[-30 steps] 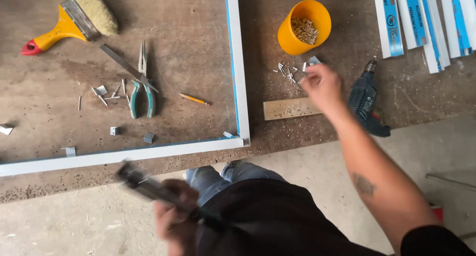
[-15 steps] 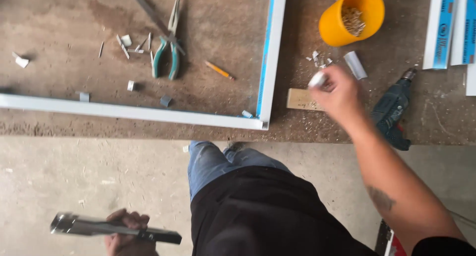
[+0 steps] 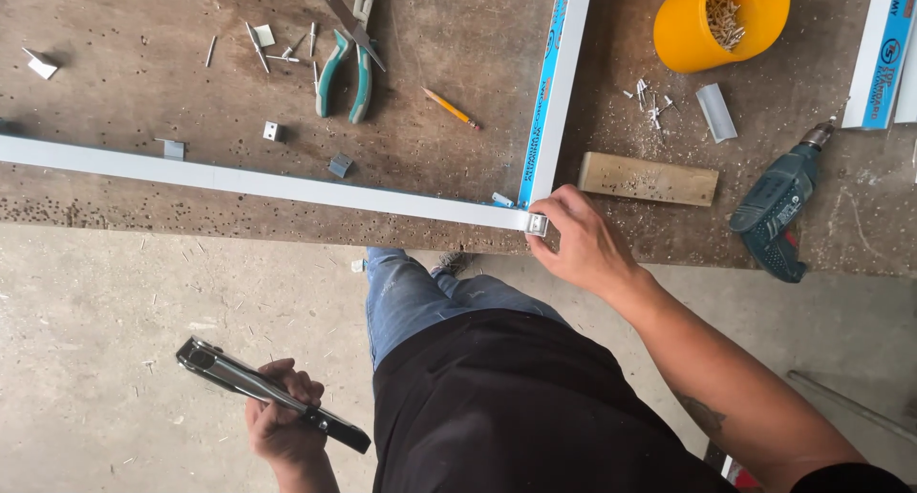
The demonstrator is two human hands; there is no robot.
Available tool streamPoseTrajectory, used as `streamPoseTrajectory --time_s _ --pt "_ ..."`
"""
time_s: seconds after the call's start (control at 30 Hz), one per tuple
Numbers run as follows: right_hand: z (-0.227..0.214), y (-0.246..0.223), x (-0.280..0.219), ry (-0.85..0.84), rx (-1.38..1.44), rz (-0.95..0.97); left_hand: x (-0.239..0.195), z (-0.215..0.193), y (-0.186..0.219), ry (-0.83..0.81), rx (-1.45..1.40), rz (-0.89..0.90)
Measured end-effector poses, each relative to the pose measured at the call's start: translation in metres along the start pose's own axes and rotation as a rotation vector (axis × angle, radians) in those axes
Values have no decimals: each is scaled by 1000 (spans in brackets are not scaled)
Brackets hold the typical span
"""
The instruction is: Assembling an aluminum frame by drilling holes and fastening components with a rivet gun
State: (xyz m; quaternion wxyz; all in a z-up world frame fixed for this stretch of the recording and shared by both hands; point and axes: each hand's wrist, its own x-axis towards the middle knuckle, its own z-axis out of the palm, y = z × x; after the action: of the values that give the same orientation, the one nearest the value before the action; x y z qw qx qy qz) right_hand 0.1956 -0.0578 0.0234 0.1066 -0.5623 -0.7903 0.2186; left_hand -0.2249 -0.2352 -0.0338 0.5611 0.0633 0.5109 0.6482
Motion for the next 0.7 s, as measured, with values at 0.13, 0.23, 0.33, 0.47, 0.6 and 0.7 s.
streamPoseTrajectory --time_s 0.13,0.23,0.33,0.47,0.6,0.7 --pt "-2 0 -1 -16 0 20 6 -12 0 -66 -8 -25" --pt "1 4 -4 38 32 -59 7 -17 -1 -67 -5 -53" --pt "-2 6 -3 79 89 -126 8 -17 -2 -30 8 -80" --pt "-5 0 1 112 103 -160 8 -21 -5 -86 -65 -102" --pt "2 4 -1 123 108 -185 4 -17 -8 -65 -73 -109" --pt "5 6 -2 149 81 -171 2 -15 -10 -45 -54 -114"
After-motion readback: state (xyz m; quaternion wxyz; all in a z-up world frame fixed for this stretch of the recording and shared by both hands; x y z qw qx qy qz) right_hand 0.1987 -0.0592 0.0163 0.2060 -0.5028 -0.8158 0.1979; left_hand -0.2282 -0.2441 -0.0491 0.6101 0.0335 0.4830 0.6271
